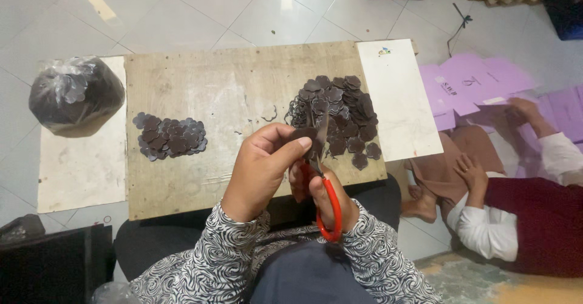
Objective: The person uses red-handled scissors to cut a dark brown flower-shaped piece from a larger sheet of material. They hold the material with their left hand and cut with their right hand, placing the finished pieces on a wooden board.
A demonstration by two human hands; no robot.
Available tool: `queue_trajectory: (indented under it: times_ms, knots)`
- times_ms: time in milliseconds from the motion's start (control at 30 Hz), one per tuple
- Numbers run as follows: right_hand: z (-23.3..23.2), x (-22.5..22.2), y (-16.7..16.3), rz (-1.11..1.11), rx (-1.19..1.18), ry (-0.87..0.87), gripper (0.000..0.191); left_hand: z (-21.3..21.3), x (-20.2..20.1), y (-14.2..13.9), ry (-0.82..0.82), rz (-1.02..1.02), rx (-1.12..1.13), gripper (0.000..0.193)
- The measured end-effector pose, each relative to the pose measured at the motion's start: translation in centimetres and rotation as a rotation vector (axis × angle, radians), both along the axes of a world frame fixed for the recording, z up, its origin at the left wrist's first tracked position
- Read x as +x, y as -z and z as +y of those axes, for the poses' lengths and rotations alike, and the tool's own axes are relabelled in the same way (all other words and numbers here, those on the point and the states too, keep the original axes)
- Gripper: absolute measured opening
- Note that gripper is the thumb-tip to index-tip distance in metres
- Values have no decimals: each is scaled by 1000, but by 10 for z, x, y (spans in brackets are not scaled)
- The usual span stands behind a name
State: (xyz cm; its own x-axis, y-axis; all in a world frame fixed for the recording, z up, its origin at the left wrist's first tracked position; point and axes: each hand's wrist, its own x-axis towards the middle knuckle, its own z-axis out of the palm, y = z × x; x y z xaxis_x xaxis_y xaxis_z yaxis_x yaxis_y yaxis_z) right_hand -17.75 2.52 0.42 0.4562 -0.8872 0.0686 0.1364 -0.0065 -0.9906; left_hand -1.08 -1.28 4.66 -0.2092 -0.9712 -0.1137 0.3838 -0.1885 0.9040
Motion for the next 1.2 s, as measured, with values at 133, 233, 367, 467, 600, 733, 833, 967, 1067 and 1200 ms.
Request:
queue_trajectory:
  times_ms: [133, 233, 367, 467, 600, 733, 833, 967, 1067, 1200]
  knots:
    - [2, 3, 7, -1, 1, 56, 67, 0, -2, 3, -7, 7, -1, 10]
    - [3, 4, 10, -54, 62, 76, 63, 0, -3, 4, -9, -6, 5, 10]
    - [3, 6, 9, -92, 78, 85, 62, 0, -3, 5, -22, 8, -12, 10]
    - [1, 5, 8, -88, 42, 67, 61, -1, -2, 5, -15, -7, -11, 11]
    - [-1, 4, 5, -82, 69, 28, 60, -2, 2, 4, -13, -5, 0, 9]
    - [-1, 3, 5, -89, 82, -18, 57, -3, 4, 5, -48, -2, -22, 9]
    - [-1, 2, 6, -122, 116, -23, 55, -4, 4, 7, -63, 11, -32, 8]
    - [-2, 2, 8, -121, 134, -19, 56, -4, 5, 9, -78, 11, -42, 8]
    - [-2, 2, 10, -123, 157, -21, 55, -4, 5, 11, -95, 17, -48, 7]
    - [-2, 2, 10, -129, 194, -25, 55, -5, 6, 12, -109, 12, -68, 7]
